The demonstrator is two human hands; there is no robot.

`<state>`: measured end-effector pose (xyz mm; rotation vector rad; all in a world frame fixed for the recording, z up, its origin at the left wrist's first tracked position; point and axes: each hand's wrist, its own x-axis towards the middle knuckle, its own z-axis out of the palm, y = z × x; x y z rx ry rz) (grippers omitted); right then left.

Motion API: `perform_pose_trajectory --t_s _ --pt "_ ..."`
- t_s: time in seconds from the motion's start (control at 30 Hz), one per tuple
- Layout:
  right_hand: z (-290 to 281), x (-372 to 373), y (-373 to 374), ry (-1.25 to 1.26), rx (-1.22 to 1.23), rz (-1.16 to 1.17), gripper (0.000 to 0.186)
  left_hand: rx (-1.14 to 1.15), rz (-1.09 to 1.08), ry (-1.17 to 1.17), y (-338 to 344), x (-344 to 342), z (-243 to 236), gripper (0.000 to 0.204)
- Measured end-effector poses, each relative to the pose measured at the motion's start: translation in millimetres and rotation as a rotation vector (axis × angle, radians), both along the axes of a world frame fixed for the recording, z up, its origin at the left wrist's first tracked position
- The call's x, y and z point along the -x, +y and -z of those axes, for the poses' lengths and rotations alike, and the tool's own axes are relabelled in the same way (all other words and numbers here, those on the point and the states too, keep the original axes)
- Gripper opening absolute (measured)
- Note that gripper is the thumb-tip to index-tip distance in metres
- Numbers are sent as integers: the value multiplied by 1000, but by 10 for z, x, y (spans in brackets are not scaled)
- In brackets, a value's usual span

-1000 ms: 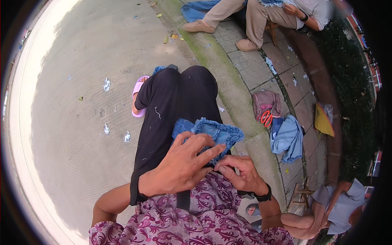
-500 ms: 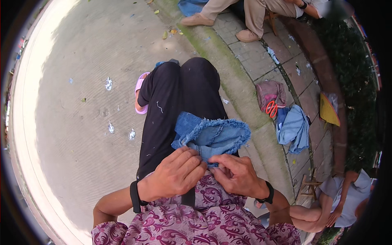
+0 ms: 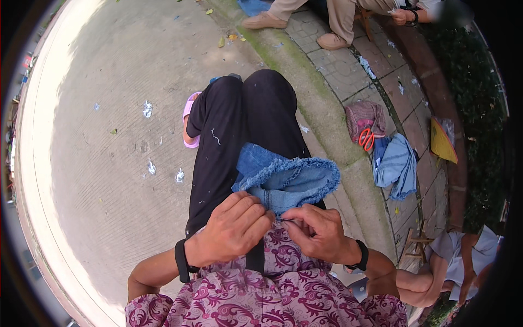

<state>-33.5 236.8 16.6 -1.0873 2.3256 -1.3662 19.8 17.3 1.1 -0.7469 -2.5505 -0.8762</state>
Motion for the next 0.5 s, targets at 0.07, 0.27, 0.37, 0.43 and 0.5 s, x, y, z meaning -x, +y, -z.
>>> perform_pose_trajectory --t_s 0.07,0.27,0.37,0.43,0.5 --pt "-3 -15 -9 -169 -12 77 20 53 -15 50 5 -3 -16 17" --pt "76 -20 -59 45 51 56 21 109 -12 78 -6 -30 -24 15" --pt "83 -11 -55 -40 79 22 20 73 -21 88 -25 -4 -23 14" --pt "63 2 -57 -194 106 28 15 50 -26 107 -46 33 -17 17" --pt "33 28 -85 -349 135 26 10 32 -40 132 -78 62 -9 19"
